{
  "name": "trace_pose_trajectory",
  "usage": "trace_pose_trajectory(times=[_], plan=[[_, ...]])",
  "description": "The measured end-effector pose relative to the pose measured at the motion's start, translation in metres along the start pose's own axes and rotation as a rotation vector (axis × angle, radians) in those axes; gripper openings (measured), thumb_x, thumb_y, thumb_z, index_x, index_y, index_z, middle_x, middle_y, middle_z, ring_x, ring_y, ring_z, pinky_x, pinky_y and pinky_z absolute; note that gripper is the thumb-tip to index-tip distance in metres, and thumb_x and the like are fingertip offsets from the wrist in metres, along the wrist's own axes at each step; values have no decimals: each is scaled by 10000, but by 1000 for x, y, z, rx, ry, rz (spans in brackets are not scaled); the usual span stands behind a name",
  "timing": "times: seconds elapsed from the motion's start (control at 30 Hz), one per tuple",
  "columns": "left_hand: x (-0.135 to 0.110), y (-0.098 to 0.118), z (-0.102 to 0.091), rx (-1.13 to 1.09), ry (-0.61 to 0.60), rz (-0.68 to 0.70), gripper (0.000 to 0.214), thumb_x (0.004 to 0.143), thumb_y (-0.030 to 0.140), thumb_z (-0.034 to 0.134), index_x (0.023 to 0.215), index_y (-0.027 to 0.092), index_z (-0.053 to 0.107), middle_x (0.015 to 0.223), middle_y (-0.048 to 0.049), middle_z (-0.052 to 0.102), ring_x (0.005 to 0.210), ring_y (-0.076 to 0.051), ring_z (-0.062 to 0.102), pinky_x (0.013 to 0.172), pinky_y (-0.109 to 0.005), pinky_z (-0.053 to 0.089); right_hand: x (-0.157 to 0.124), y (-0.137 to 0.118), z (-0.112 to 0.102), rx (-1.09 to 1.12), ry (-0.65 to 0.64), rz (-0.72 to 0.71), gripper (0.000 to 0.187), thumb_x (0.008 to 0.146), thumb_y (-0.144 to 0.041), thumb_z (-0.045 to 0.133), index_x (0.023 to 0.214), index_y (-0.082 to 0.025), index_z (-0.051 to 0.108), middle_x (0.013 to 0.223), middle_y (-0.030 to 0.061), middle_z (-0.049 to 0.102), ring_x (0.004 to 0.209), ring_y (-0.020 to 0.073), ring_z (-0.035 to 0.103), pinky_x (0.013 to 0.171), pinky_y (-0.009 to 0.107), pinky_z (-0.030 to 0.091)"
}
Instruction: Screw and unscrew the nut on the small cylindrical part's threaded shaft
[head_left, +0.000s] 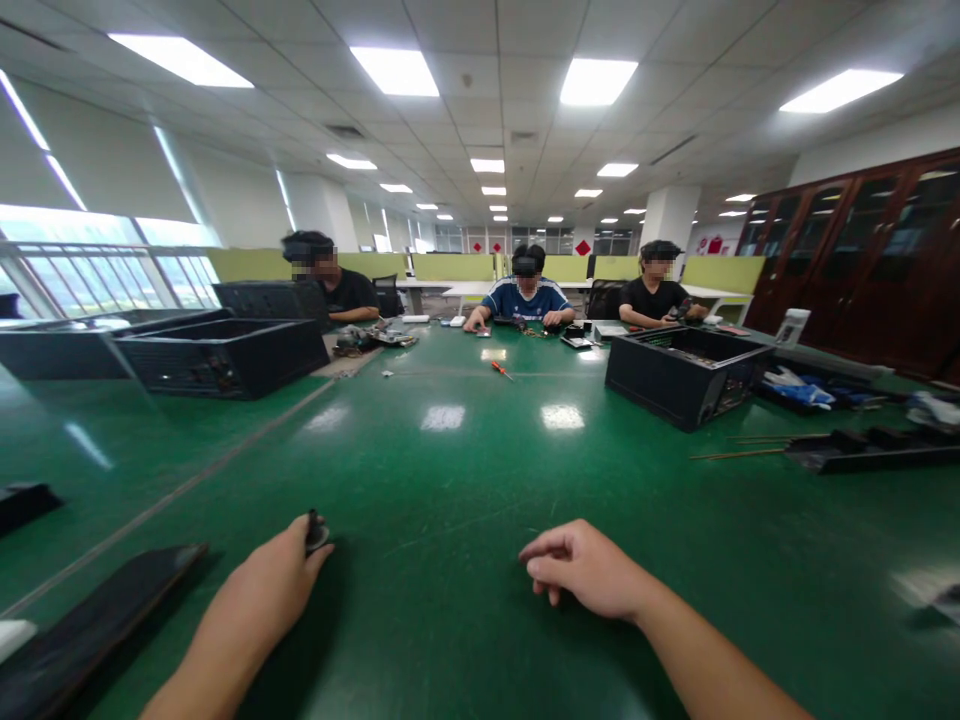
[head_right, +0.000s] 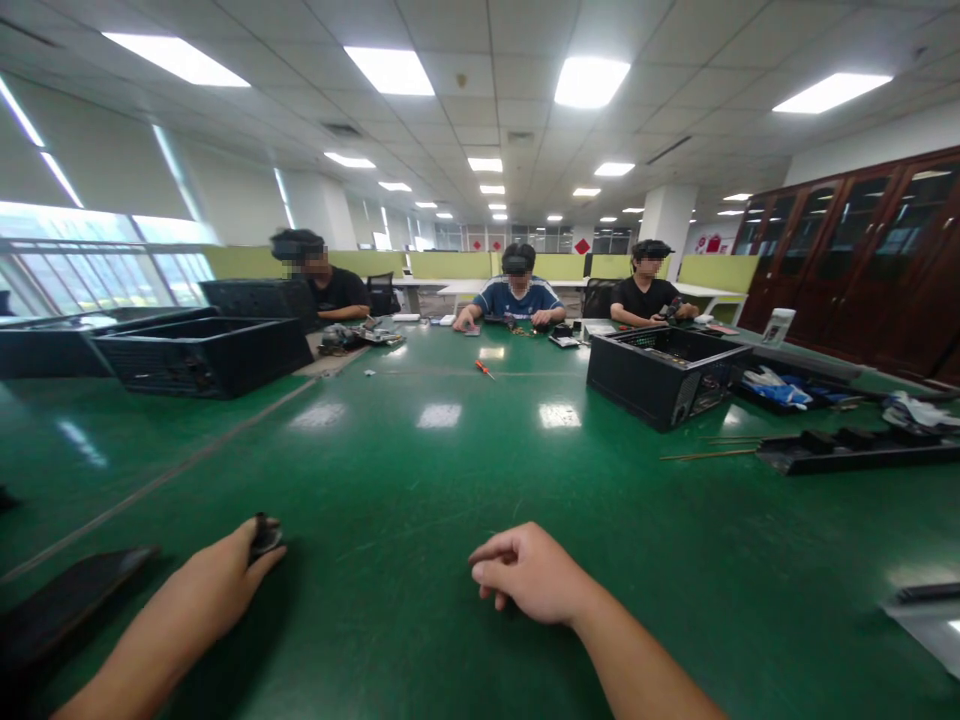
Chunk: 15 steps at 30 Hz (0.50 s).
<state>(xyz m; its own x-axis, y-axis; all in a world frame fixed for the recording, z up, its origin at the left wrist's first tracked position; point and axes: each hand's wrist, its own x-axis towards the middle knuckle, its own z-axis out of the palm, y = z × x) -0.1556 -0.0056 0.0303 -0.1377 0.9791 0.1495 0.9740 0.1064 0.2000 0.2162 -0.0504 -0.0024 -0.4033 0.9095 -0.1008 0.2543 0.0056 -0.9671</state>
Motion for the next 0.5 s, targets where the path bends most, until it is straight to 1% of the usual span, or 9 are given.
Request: trace_pose_trajectory(times=[0.03, 0.1, 0.17, 0.23, 0.3, 0.37, 0.4, 0.43, 0.5], plan=[[-3, 14, -1, -31, 3, 60, 348, 886, 375, 470, 1074, 118, 612, 1083, -200, 724, 984, -339, 691, 826, -383, 510, 0, 1, 0, -68, 13, -22, 247, 854, -264, 611, 1008, -144, 761, 712, 36, 704, 556, 118, 586, 559, 229, 451], [-14, 48, -4, -110, 22, 218, 339, 886, 411, 487, 1064, 153, 617, 1103, -161, 714, 1015, -315, 674, 869, -388, 496, -1, 2, 1, -240, 79, -95, 227, 855, -277, 620, 973, -161, 774, 732, 45, 718, 611, 143, 612, 586, 245, 456], [-27, 86, -5, -180, 32, 384, 311, 866, 417, 535, 1051, 191, 644, 1070, -111, 717, 987, -283, 668, 875, -379, 487, -2, 2, 3, -371, 166, -155, 248, 840, -294, 655, 1031, -178, 761, 748, 40, 724, 648, 158, 628, 613, 256, 458], [-42, 120, -3, -229, 5, 524, 246, 838, 376, 582, 1010, 226, 674, 986, -63, 717, 916, -249, 669, 831, -354, 489, -4, 1, 4, -401, 227, -177, 402, 808, -301, 700, 1194, -191, 687, 792, 29, 725, 642, 150, 628, 630, 259, 466], [-54, 144, 3, -250, -23, 606, 177, 818, 306, 595, 948, 241, 696, 899, -36, 695, 839, -219, 663, 768, -323, 487, -5, -1, 5, -382, 256, -202, 611, 761, -283, 743, 1341, -208, 568, 902, 27, 722, 644, 136, 625, 649, 257, 479], [-62, 156, 10, -249, -44, 641, 150, 787, 241, 603, 895, 238, 708, 860, -29, 666, 788, -196, 654, 714, -294, 480, -7, -3, 5, -378, 269, -249, 753, 717, -254, 772, 1412, -230, 483, 1033, 35, 703, 684, 133, 626, 688, 262, 493], [-64, 158, 14, -242, -57, 652, 150, 771, 217, 607, 876, 236, 712, 855, -28, 654, 774, -189, 651, 695, -283, 477, -7, -4, 5, -387, 269, -271, 774, 703, -242, 777, 1417, -239, 476, 1063, 35, 694, 704, 136, 625, 704, 267, 497], [-66, 159, 18, -234, -72, 663, 155, 760, 201, 610, 867, 236, 716, 854, -28, 644, 769, -184, 649, 685, -275, 475, -8, -5, 5, -403, 265, -289, 763, 698, -237, 778, 1405, -243, 491, 1064, 33, 692, 720, 143, 623, 717, 272, 497], [-66, 155, 24, -213, -92, 685, 157, 761, 199, 609, 861, 243, 721, 852, -27, 631, 775, -182, 648, 688, -272, 478, -9, -7, 5, -454, 248, -314, 659, 708, -253, 775, 1334, -239, 570, 1011, 28, 700, 739, 159, 623, 731, 282, 491]])
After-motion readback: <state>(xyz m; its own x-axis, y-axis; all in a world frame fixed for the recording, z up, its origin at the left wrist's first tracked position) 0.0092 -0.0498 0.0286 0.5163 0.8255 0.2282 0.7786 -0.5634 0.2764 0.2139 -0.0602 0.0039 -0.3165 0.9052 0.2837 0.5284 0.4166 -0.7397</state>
